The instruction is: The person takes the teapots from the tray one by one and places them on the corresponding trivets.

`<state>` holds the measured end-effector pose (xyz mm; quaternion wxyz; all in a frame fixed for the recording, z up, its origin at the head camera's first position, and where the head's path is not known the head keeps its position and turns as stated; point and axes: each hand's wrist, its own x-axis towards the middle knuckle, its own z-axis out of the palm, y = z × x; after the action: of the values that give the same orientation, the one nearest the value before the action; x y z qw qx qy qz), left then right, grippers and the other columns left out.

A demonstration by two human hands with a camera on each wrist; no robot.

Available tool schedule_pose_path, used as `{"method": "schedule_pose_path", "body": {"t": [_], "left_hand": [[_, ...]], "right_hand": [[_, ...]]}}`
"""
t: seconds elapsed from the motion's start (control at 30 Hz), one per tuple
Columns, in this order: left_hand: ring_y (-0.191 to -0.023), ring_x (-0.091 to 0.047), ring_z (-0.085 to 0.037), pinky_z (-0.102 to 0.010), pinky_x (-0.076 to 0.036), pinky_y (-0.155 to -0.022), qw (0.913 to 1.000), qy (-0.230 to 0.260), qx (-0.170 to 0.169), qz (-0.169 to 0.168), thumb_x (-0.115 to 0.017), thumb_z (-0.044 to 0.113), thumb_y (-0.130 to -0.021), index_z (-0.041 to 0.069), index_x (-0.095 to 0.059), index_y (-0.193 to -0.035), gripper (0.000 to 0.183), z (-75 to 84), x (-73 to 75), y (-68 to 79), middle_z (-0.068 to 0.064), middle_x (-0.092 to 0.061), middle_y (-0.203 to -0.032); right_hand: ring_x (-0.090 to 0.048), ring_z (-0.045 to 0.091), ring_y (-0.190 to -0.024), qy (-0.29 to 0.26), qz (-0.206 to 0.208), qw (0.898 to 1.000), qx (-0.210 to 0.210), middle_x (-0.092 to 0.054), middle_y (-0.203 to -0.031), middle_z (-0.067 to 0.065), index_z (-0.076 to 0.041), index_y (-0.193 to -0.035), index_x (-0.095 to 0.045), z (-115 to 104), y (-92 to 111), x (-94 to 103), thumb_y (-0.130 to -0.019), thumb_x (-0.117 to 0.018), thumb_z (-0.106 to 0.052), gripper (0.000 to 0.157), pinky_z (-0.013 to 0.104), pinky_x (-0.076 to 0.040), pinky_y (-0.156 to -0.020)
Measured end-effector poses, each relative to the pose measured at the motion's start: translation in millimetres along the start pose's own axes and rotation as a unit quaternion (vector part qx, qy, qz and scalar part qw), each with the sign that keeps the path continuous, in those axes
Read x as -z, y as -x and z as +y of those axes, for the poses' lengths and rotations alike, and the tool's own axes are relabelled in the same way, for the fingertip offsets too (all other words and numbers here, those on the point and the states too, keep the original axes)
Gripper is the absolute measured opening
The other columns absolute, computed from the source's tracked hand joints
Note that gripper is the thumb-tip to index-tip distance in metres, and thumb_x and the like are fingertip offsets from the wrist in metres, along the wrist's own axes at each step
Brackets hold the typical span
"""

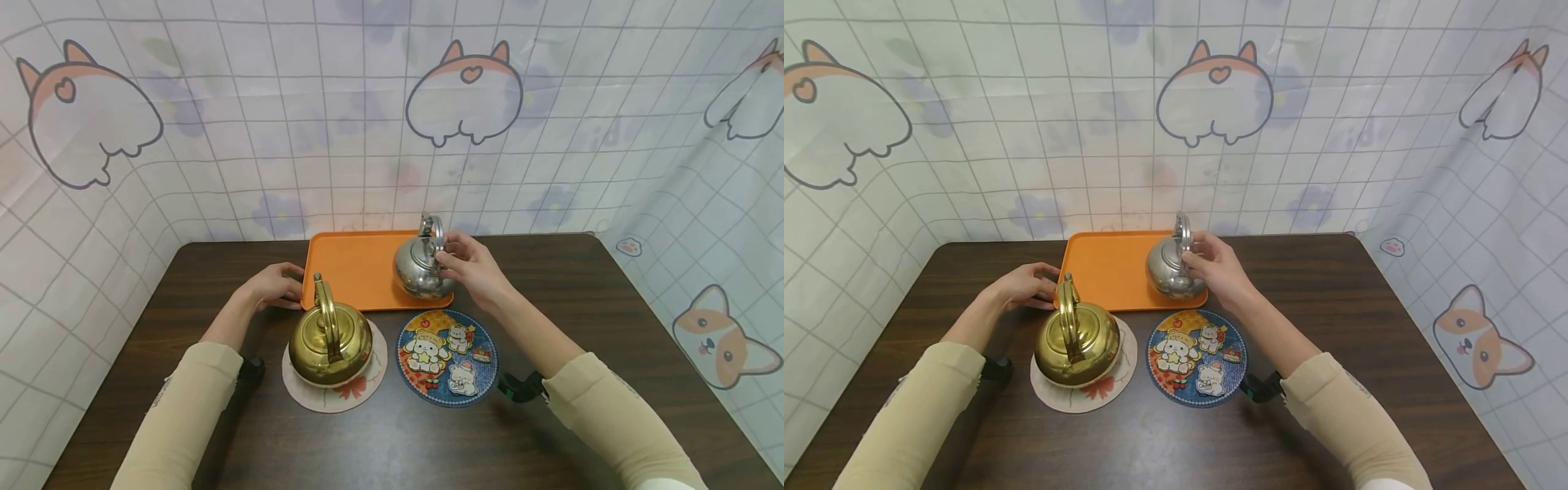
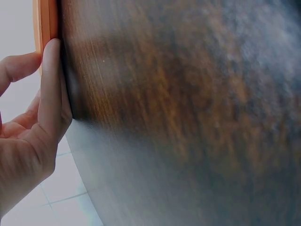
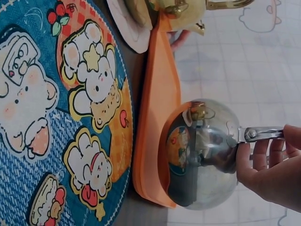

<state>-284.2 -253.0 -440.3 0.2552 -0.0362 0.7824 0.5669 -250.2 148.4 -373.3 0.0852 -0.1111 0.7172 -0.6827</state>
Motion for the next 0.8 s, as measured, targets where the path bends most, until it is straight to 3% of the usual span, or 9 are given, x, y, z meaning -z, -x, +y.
{"method": "schedule_pose_path", "body": {"t": [0.2, 0.53, 0.8], "left_hand": [[-0.088, -0.069, -0.026, -0.039, -0.063, -0.081, 1.0000, -0.002, 0.003, 0.003, -0.057, -0.005, -0.096, -0.006, -0.028, -0.153, 0.064, 0.3, 0.3, 0.6, -0.023, -0.064, -0.108], [-0.088, -0.069, -0.026, -0.039, -0.063, -0.082, 1.0000, -0.002, 0.004, 0.002, -0.056, -0.005, -0.096, -0.005, -0.028, -0.154, 0.064, 1.2, 0.5, 1.0, -0.024, -0.064, -0.109], [-0.090, -0.069, -0.028, -0.040, -0.062, -0.083, 1.0000, 0.001, 0.006, 0.004, -0.057, -0.006, -0.096, -0.005, -0.028, -0.154, 0.064, 2.0, -0.3, 0.5, -0.025, -0.064, -0.110]], "right_hand": [[-0.058, 0.023, -0.111, -0.001, -0.002, 1.000, 0.000, -0.055, -0.121, 0.015, 0.007, -0.135, -0.048, -2, 6, 1.0, -0.106, -0.056, -0.005, 0.033, 0.047, -0.054, -0.100], [-0.058, 0.022, -0.112, 0.006, -0.009, 1.000, -0.003, -0.051, -0.131, 0.027, 0.009, -0.138, -0.045, -9, 19, -0.1, -0.106, -0.056, -0.005, 0.037, 0.044, -0.055, -0.099], [-0.058, 0.023, -0.112, 0.009, -0.006, 1.000, -0.006, -0.051, -0.130, 0.025, 0.007, -0.137, -0.047, -9, 25, 2.4, -0.105, -0.057, -0.005, 0.035, 0.038, -0.057, -0.095]]}}
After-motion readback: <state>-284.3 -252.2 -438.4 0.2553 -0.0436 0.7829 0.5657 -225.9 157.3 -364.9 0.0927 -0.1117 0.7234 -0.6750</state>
